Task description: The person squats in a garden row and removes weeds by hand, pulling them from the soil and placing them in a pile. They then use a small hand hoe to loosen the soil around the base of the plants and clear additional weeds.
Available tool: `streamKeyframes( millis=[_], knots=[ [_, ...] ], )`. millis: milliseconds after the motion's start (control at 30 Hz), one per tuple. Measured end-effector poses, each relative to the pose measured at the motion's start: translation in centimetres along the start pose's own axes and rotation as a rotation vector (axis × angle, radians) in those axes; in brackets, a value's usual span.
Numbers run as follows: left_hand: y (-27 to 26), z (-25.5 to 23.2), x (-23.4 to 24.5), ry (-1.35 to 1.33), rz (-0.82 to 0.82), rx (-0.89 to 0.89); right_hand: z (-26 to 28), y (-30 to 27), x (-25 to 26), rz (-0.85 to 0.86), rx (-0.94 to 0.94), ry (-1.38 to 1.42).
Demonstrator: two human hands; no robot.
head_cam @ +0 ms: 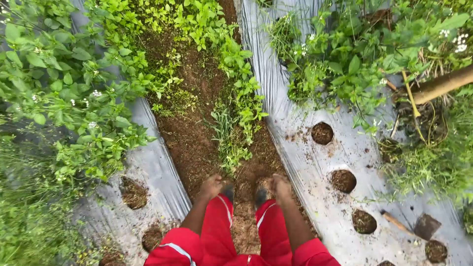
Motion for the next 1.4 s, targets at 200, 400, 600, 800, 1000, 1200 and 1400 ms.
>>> streamKeyframes(
  millis=[200,400,600,800,1000,1200,1400],
  knots=[
    [9.7,-0.3,-5.5,-0.030,-0.096,0.024,-6.7,15.1,-3.9,-0.020,0.044,-0.378],
    [22.8,1.5,-9.6,0.095,-0.137,-0.017,-10.1,30.0,-9.2,-0.114,0.062,-0.499],
    [33.5,1.8,-8.7,0.188,-0.149,0.163,-17.6,44.1,-13.6,-0.156,0.472,-1.003],
    [38.9,1.6,-10.3,0.146,-0.069,0.123,-22.1,47.4,-19.7,-0.352,0.836,-0.682],
    [40.2,4.8,-14.2,-0.186,-0.137,-0.081,-25.3,50.5,-22.9,-0.277,1.020,-0.603],
    [37.5,4.6,-13.8,-0.494,-0.380,-0.104,-26.5,49.7,-23.1,-0.277,0.996,-0.513],
    [41.4,6.8,-18.9,-0.363,-0.347,-0.128,-23.7,43.7,-26.2,0.081,0.558,-0.408]
  ],
)
Point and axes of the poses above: each hand's wrist, its own y-axis towards the middle knuckle, its own x-axis out of the back of the hand, z = x × y, the point moved 1 cm from there along y, towards the middle knuckle, and after that the axes turned 8 degrees about -z, right-handed, at the moved point
